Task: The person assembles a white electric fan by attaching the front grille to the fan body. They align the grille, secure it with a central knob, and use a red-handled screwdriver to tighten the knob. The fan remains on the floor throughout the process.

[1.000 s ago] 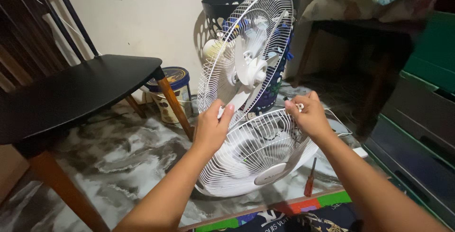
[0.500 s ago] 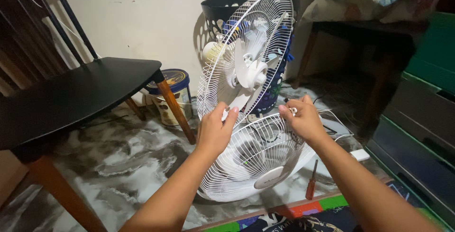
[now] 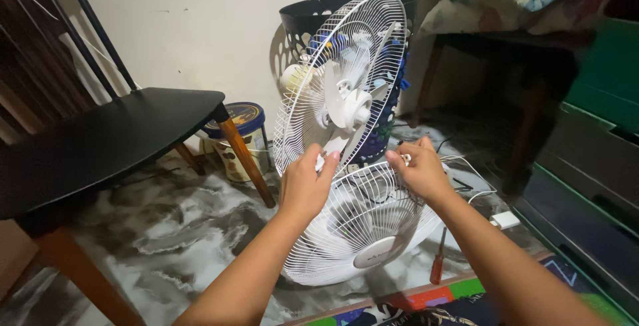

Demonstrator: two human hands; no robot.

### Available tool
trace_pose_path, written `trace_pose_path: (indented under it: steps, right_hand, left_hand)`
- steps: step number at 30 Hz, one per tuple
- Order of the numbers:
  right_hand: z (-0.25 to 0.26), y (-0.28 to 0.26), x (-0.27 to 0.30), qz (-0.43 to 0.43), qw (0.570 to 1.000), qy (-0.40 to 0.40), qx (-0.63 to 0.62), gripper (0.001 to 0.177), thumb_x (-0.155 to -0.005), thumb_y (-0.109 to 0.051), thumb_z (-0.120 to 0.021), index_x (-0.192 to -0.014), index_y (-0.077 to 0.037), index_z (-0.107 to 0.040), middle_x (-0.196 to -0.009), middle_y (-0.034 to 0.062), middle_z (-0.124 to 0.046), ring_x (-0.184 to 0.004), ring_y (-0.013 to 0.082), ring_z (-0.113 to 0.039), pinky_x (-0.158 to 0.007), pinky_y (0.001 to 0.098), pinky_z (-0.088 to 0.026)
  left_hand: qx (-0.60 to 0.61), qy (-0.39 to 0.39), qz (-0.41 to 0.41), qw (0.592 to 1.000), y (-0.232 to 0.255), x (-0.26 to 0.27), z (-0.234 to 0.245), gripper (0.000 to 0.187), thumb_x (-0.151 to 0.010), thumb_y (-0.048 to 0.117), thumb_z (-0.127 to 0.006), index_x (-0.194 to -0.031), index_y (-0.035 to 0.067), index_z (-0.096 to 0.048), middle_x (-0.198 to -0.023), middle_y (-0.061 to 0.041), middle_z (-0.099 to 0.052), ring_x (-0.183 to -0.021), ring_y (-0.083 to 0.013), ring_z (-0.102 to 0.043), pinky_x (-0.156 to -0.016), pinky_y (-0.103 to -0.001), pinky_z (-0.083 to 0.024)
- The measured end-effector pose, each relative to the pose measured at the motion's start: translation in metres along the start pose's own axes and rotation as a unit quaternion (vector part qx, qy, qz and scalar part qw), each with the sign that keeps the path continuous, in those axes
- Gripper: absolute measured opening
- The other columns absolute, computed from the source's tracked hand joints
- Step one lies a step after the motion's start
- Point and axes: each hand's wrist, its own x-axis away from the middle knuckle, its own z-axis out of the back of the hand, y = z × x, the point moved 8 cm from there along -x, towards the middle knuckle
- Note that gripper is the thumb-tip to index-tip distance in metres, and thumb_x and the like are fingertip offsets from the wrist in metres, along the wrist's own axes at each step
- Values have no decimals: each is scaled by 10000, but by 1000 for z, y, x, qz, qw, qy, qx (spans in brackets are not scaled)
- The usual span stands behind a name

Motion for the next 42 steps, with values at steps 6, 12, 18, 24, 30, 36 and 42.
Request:
trace_pose_path:
  steps: [6, 12, 18, 24, 30, 36, 42]
  right_hand:
    - [1, 12, -2, -45, 999, -9, 10, 327, -890, -427, -699, -914, -109, -772, -910, 143, -527, -908, 293, -535, -794, 414, -455]
    - [4, 2, -2, 24, 1000, 12, 12, 324, -900, -400, -702, -880, -85, -777, -842, 135, -588, -939, 290, -517, -801, 405, -450]
    - [0, -5, -4, 15, 999, -5, 33, 314, -908, -402, -692, -846, -110, -791, -791, 104, -638, -925, 279, -509, -818, 401, -447]
    - [2, -15, -1, 3, 1000, 25, -3, 296, -878, -386, -737, -826, -97, -777, -800, 126, -547, -831, 268, -532, -736, 404, -464]
    - [5, -15, -3, 39, 999, -2, 7, 323, -881, -376, -720, -807, -65, -761, -780, 55, -664, -880, 290, -513, -783, 415, -446]
    - [29, 1, -16, 75, 993, 66, 65, 402, -944, -392, -741, -798, -19, -719, -912, 146, -625, -991, 317, -543, -840, 435, -453]
    - [38, 10, -20, 22, 998, 58, 30, 372, -918, -427, -722, -879, -59, -757, -936, 119, -675, -958, 313, -580, -836, 445, -463]
  left_hand:
    - [-18, -6, -2, 1000, 2, -3, -4, 421, -959, 461, -578, -930, 43, -618, -802, -205, -695, -760, -409, -678, -681, -517, -489]
    - [-32, -28, 7, 999, 0, -6, -15, 428, -959, 472, -569, -941, 47, -616, -790, -203, -693, -768, -400, -686, -710, -514, -493]
    - [-48, -9, -38, 998, 5, -6, -27, 400, -982, 427, -577, -959, 28, -609, -913, -208, -693, -843, -421, -662, -732, -522, -485]
    - [-112, 29, -115, 987, 24, 6, -48, 364, -964, 374, -605, -925, 14, -577, -916, -223, -670, -863, -451, -647, -745, -545, -493]
    - [-105, -26, -50, 993, 14, 12, -62, 376, -993, 398, -585, -975, 25, -538, -908, -226, -683, -855, -456, -657, -729, -565, -505]
    - [-140, -33, -27, 989, -1, 13, -69, 369, -982, 430, -574, -1018, 63, -558, -882, -215, -686, -820, -460, -657, -719, -572, -496]
    - [-150, -26, -41, 988, 1, 12, -69, 358, -981, 418, -573, -1006, 61, -570, -880, -200, -706, -777, -468, -663, -671, -580, -494]
